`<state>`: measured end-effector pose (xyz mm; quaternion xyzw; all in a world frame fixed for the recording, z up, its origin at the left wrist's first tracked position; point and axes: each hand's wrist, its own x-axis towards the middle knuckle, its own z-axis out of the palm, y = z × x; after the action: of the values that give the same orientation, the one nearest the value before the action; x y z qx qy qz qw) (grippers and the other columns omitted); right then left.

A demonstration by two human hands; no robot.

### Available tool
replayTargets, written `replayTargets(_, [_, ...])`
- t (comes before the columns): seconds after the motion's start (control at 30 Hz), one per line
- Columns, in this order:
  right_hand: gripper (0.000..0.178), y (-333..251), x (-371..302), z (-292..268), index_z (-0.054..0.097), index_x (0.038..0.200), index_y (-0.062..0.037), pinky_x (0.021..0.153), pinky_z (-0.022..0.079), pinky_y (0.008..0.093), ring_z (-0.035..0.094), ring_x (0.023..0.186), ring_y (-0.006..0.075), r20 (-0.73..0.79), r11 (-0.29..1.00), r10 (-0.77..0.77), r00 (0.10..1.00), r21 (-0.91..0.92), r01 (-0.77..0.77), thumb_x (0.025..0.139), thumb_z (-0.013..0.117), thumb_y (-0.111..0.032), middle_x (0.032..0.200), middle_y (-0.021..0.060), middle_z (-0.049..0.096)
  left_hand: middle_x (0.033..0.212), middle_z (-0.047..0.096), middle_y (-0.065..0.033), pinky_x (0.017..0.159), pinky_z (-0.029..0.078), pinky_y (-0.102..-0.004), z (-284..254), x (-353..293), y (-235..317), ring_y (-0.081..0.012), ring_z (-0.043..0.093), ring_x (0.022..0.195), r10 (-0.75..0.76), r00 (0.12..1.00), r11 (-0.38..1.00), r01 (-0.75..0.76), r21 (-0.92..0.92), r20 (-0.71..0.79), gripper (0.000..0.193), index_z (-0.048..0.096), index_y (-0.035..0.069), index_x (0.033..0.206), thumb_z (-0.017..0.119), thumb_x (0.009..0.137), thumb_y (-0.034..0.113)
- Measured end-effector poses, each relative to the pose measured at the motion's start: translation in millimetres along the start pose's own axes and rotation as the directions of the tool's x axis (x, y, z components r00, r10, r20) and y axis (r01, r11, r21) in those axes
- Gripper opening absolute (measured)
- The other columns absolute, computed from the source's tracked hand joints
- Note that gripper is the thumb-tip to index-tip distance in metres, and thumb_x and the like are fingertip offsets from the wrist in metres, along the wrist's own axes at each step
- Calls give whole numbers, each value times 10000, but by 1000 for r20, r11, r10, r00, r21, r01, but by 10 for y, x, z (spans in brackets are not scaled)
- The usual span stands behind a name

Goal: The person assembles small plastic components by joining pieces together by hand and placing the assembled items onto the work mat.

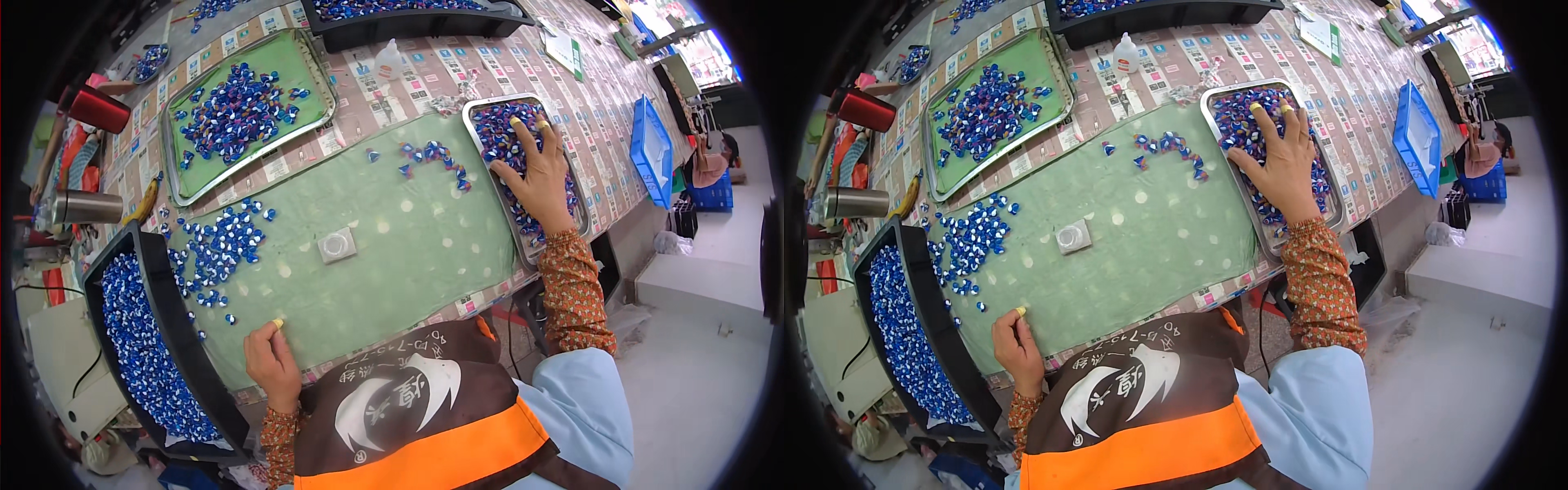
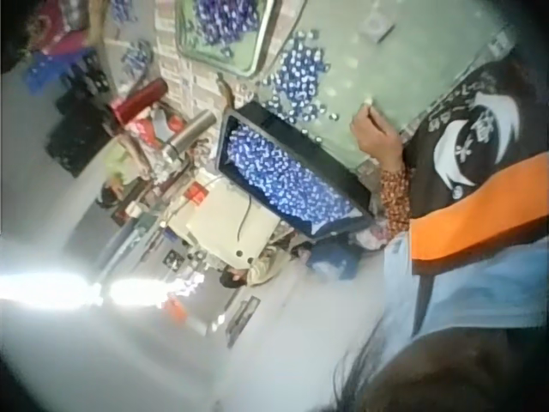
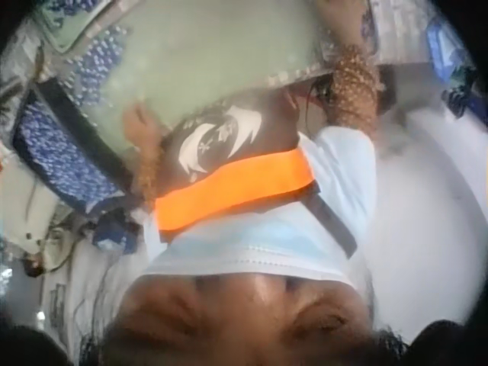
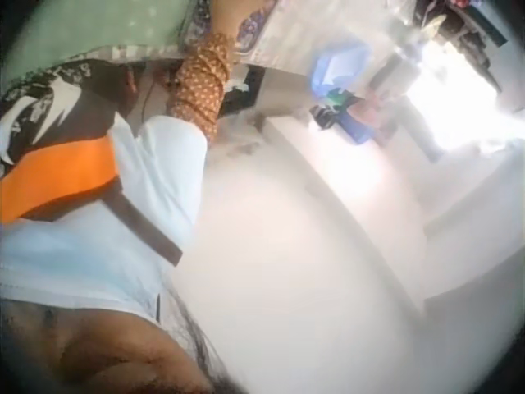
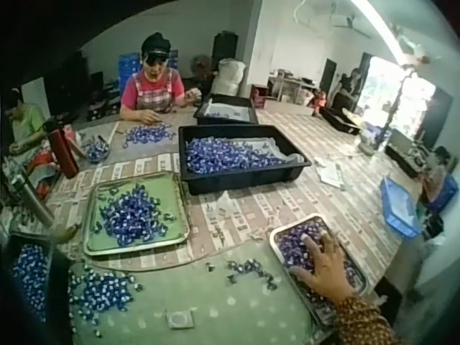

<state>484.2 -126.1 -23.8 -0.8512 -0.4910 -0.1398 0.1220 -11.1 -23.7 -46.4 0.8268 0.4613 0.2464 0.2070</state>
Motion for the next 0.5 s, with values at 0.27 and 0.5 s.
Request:
replayTargets(0.27, [563,9,-16,30,620,1358,-161,1050,442,526,555,1234,411,-84,998,59,995,-6,-59,843,772,-331,1322,190,590,952,644,-134,752,491,-378,0,-18,-10,-293,614,844,-11,1000,999,11,30,-1,128,655,11,1104,589,995,26])
replayTargets(0.5, [301,82,30,57,712,1089,-71,940,504,458,612,1061,360,-182,997,29,983,69,-17,801,770,-137,1132,160,608,963,651,-139,763,498,-378,-23,7,23,-296,624,851,-6,1000,999,6,35,-16,131,656,12,1105,594,991,22])
